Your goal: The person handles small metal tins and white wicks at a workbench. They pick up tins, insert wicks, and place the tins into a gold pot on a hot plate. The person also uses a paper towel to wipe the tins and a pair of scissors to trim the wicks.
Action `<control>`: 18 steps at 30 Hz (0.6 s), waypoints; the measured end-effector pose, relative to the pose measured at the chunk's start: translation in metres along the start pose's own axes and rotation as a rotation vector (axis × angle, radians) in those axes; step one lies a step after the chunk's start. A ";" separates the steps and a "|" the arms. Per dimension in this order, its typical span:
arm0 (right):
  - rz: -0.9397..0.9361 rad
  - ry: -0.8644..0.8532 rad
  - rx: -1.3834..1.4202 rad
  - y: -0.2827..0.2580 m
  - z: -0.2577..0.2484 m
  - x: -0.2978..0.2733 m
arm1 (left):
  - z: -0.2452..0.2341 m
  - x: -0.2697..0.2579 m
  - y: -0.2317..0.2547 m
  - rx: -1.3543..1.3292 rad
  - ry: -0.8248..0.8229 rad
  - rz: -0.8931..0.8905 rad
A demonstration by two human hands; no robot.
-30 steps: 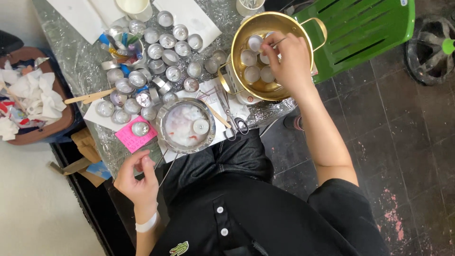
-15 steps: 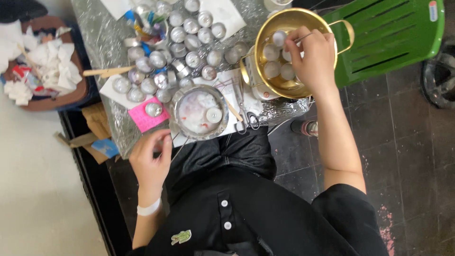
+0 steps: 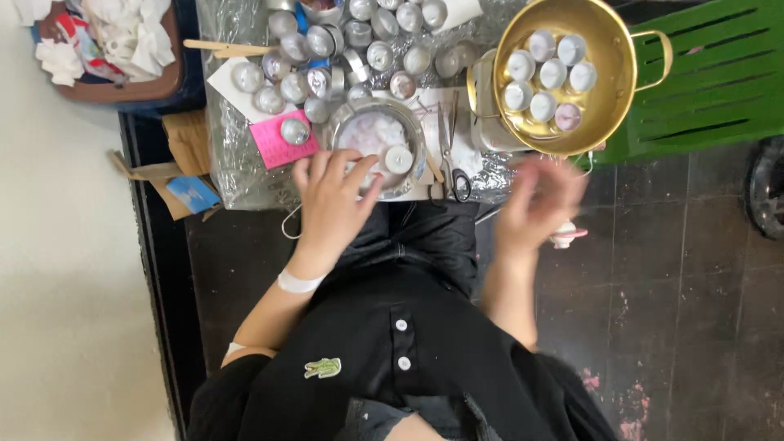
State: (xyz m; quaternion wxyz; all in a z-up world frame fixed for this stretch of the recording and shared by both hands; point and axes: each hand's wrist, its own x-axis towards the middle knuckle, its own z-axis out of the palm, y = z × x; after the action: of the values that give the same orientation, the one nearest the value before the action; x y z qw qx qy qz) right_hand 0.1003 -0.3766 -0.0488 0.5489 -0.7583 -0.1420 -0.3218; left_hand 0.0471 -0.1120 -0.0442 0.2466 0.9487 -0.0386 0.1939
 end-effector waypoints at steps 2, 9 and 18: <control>0.207 -0.042 0.027 0.008 0.015 -0.050 | 0.014 0.006 0.009 0.030 -0.019 0.048; 0.242 -0.228 -0.058 0.011 0.013 -0.062 | 0.035 0.024 0.004 0.097 -0.109 0.123; 0.265 -0.179 0.150 0.023 0.027 -0.069 | 0.031 0.009 -0.003 -0.292 -0.033 -0.009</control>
State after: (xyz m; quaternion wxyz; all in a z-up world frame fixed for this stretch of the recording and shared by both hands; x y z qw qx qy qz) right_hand 0.0704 -0.3503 -0.1160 0.6268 -0.7529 -0.1126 -0.1662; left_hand 0.0667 -0.1242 -0.0668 0.3821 0.9061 -0.0662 0.1693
